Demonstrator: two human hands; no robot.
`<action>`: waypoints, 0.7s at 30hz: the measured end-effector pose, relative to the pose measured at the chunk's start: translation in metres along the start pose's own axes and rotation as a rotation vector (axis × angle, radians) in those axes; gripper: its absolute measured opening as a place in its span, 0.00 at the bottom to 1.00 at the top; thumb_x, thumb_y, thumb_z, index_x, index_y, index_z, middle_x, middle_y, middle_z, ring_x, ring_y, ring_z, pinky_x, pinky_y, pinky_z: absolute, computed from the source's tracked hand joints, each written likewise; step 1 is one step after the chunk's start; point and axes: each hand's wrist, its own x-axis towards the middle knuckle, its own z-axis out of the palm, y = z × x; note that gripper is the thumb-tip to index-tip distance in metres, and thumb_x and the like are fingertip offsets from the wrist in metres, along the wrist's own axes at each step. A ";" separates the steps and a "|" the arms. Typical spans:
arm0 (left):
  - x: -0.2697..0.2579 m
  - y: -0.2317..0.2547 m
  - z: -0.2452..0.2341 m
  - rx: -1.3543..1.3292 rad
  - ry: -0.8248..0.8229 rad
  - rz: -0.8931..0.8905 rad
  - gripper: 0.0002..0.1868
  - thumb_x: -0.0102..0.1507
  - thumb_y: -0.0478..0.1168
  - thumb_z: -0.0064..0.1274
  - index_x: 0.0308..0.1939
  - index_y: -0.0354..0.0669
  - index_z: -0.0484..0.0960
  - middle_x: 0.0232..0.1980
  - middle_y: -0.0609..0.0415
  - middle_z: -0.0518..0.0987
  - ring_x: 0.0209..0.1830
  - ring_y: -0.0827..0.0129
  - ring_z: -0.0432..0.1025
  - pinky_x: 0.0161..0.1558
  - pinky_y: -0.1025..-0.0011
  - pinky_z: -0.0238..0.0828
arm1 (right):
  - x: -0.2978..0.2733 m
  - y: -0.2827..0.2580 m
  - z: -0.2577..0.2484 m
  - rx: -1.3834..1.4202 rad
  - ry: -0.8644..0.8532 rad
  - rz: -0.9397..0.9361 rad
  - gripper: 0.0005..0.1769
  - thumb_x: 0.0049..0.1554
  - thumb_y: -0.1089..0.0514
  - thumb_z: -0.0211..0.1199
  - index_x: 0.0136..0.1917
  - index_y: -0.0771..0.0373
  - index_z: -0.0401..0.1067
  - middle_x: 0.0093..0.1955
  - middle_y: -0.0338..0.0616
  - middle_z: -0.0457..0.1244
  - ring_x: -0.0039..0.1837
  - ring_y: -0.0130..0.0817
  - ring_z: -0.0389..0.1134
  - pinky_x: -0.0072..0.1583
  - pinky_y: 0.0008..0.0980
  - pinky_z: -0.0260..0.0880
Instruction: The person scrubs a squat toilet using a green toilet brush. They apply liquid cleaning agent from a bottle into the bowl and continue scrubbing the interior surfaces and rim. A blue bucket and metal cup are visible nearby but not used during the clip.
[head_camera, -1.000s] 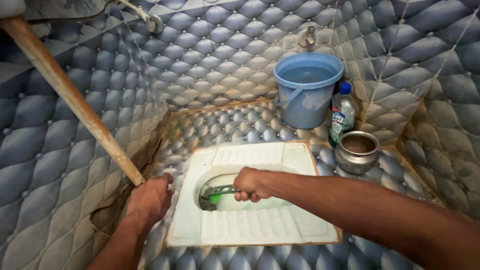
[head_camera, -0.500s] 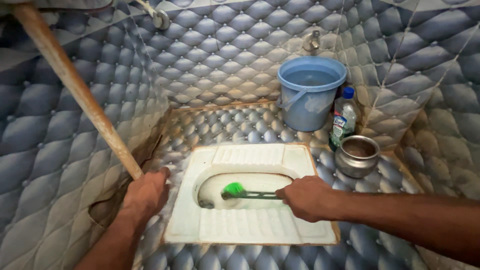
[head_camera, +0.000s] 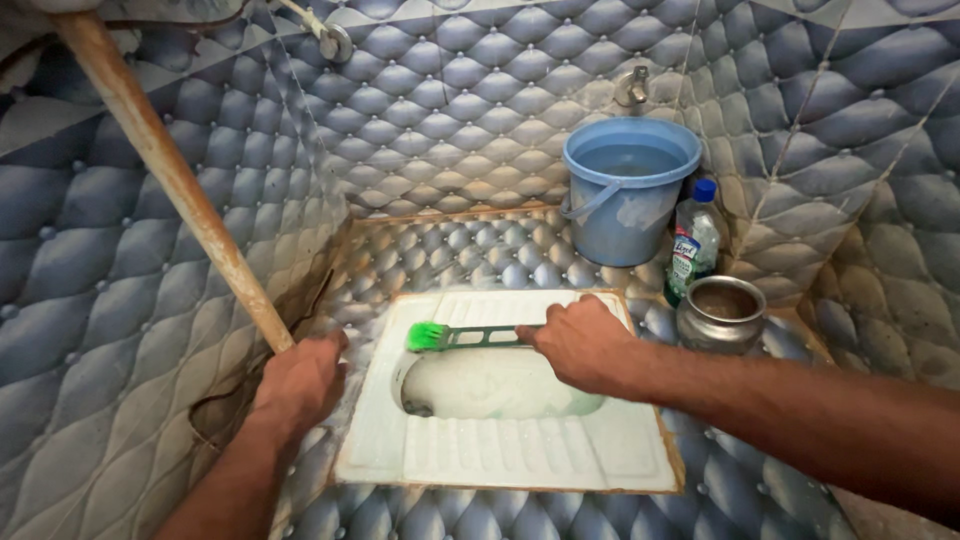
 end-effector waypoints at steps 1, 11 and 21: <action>-0.002 -0.002 0.001 -0.014 0.021 0.009 0.16 0.62 0.43 0.54 0.53 0.48 0.77 0.46 0.42 0.83 0.52 0.45 0.77 0.54 0.51 0.74 | 0.000 0.001 0.001 0.001 0.012 0.007 0.32 0.55 0.61 0.56 0.73 0.49 0.66 0.46 0.55 0.68 0.46 0.48 0.72 0.46 0.50 0.70; -0.005 -0.003 -0.010 0.036 -0.060 -0.049 0.16 0.64 0.44 0.52 0.55 0.49 0.76 0.47 0.41 0.83 0.52 0.44 0.78 0.54 0.50 0.74 | -0.009 0.022 0.018 -0.044 -0.020 0.048 0.32 0.57 0.57 0.55 0.75 0.43 0.63 0.49 0.56 0.67 0.46 0.48 0.73 0.45 0.49 0.72; 0.002 -0.002 0.001 -0.014 0.024 0.017 0.14 0.62 0.43 0.53 0.52 0.47 0.77 0.44 0.40 0.84 0.50 0.43 0.78 0.52 0.49 0.74 | -0.017 0.033 0.005 0.120 -0.047 0.144 0.26 0.62 0.46 0.54 0.73 0.43 0.65 0.47 0.54 0.69 0.49 0.52 0.72 0.48 0.52 0.73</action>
